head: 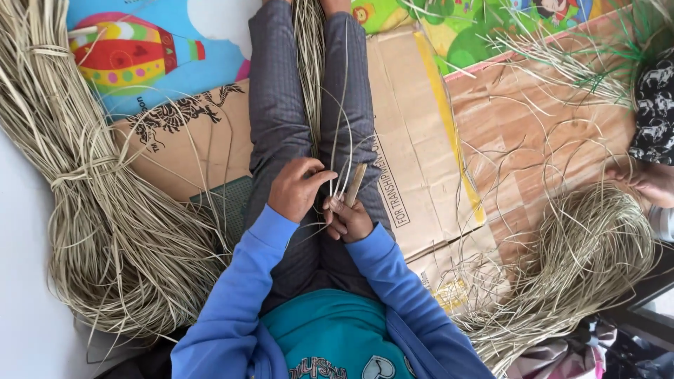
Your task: Weaving long strips of dried grass or straw together to create a mat or similar object, using a small wooden stick as a tool.
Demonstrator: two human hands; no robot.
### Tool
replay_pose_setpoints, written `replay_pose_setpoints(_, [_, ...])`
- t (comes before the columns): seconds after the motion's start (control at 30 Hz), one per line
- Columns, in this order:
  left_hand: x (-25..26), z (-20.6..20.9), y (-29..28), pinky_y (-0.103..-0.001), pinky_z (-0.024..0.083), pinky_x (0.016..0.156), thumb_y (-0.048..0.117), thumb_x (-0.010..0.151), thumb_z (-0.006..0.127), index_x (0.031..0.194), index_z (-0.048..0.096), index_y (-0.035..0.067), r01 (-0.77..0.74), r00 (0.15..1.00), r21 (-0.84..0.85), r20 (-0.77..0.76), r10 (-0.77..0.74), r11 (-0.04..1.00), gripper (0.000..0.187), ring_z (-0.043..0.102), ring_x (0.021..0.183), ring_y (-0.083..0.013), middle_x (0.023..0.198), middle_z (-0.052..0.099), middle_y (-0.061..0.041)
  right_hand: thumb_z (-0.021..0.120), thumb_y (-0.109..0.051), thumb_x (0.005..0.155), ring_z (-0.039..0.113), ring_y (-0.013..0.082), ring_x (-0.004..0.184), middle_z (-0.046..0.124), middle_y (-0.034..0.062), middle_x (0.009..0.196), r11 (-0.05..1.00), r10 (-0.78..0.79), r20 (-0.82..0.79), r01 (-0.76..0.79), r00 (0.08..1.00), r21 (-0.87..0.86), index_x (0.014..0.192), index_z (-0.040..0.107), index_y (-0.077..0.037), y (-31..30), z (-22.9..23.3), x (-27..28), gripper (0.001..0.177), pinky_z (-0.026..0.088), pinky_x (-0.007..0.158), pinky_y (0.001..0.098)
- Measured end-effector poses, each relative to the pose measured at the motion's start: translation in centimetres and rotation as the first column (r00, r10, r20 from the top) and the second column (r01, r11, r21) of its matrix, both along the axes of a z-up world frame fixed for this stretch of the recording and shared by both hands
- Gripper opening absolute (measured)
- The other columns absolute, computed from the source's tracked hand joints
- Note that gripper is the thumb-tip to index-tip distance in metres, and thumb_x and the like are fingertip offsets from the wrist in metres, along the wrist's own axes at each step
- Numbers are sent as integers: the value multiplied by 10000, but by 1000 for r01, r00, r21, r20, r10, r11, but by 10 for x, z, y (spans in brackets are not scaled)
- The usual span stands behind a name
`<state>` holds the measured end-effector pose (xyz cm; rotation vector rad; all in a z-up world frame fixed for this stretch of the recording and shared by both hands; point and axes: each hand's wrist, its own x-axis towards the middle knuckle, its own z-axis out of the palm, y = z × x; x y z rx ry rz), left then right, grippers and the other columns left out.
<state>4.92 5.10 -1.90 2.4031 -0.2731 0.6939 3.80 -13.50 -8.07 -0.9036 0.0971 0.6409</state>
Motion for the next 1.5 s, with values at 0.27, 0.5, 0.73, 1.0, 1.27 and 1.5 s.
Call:
replay_pose_setpoints(0.27, [15,-29,5,-316,548,649,84,994,641,1012,722,301,45,979,74,193,-58,996,232,620,822,-159,1039,558,22,571,-118,1029,316,56,253,497,181,532,985,38,-97,-21,995,169,935,605,98,-14,-18,3,239,407,200,299])
replay_pose_setpoints(0.5, [24,-22,3,-349,536,659,85,992,668,950,733,280,89,953,86,283,-110,992,209,589,757,-197,975,544,-14,548,-121,1043,332,46,274,459,135,522,965,99,-93,-73,991,251,940,589,86,-17,-21,3,235,414,229,257])
replay_pose_setpoints(0.73, [36,-31,12,-379,512,696,141,972,684,976,740,318,58,945,130,314,-96,990,186,578,817,-197,997,547,13,543,-121,1048,338,52,277,447,143,518,962,102,-76,-80,992,260,928,575,96,-19,-21,4,251,425,230,270])
replay_pose_setpoints(1.0, [79,0,56,-371,491,802,294,1025,646,1015,713,321,-163,907,223,417,57,961,73,559,877,-180,976,563,40,583,-46,1014,339,62,283,481,147,507,967,214,52,-219,975,131,901,624,139,-19,-24,-5,220,462,253,306])
replay_pose_setpoints(1.27, [108,87,115,-412,529,898,-111,868,664,1120,679,66,-394,819,-77,423,388,916,309,584,1025,-256,1198,514,-64,597,-105,1035,510,135,389,637,78,675,896,436,6,-434,900,-90,1021,690,4,-20,-18,-14,143,407,346,246])
replay_pose_setpoints(1.5, [42,146,37,-560,499,965,95,1076,596,1181,604,-34,-149,987,-320,16,162,936,167,638,1069,-477,1106,640,-232,579,-266,1061,350,35,323,713,205,1068,967,-247,16,247,969,-63,1055,658,-32,-3,-25,5,247,511,341,262])
